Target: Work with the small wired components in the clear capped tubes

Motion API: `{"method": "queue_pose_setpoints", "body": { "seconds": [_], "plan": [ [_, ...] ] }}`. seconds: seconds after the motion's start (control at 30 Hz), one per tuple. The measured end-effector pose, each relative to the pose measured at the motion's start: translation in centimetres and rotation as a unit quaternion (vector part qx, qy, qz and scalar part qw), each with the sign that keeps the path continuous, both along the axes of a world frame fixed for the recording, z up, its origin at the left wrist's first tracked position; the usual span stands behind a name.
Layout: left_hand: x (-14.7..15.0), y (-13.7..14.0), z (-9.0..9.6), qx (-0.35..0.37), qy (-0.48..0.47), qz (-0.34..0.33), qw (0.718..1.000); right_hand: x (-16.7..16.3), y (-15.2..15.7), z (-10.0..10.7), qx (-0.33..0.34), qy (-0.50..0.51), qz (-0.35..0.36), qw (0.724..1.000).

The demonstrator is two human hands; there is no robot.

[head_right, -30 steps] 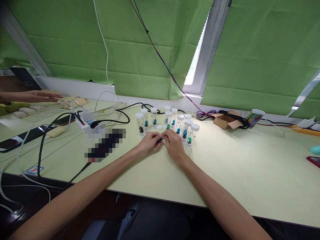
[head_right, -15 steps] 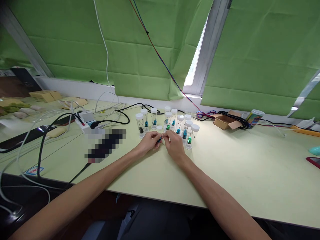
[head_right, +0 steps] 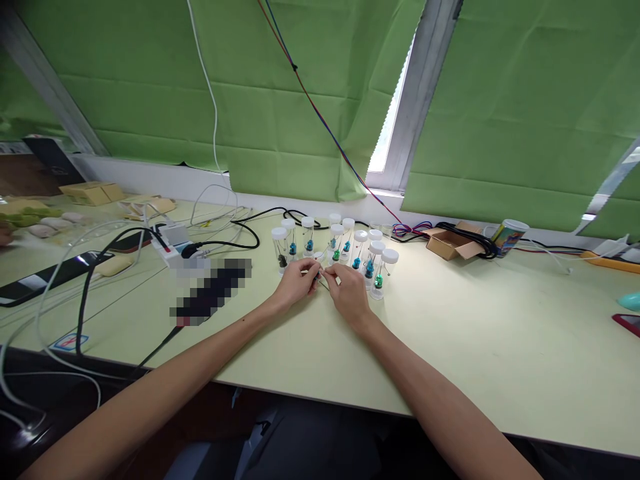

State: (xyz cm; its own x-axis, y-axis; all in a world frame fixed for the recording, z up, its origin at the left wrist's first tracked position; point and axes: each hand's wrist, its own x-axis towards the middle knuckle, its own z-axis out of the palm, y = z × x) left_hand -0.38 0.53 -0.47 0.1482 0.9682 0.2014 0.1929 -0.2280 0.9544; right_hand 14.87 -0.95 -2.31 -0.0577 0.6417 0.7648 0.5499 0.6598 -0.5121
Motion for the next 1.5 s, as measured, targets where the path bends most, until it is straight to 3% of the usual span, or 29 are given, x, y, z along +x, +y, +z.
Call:
{"method": "queue_pose_setpoints", "body": {
  "seconds": [0.2, 0.5, 0.9, 1.17, 1.5],
  "plan": [
    [-0.1, 0.1, -0.3, 0.044, 0.019, 0.000, 0.999, -0.2, -0.2, 0.2, -0.023, 0.010, 0.004, 1.000],
    [0.0, 0.3, -0.7, 0.054, 0.010, -0.003, 0.998, -0.6, -0.6, 0.7, -0.059, 0.054, 0.000, 0.997],
    [0.1, 0.1, -0.3, 0.056, -0.060, -0.032, 0.996, -0.5, -0.8, 1.0, -0.110, 0.085, -0.042, 0.989],
    [0.1, 0.2, -0.2, 0.055, -0.110, -0.067, 0.990, -0.4, -0.6, 1.1, -0.189, 0.201, 0.005, 0.961],
    [-0.2, 0.0, 0.1, 0.049, -0.080, -0.081, 0.992, 0.0, -0.1, 0.9, -0.254, 0.262, 0.041, 0.930]
  ]
}}
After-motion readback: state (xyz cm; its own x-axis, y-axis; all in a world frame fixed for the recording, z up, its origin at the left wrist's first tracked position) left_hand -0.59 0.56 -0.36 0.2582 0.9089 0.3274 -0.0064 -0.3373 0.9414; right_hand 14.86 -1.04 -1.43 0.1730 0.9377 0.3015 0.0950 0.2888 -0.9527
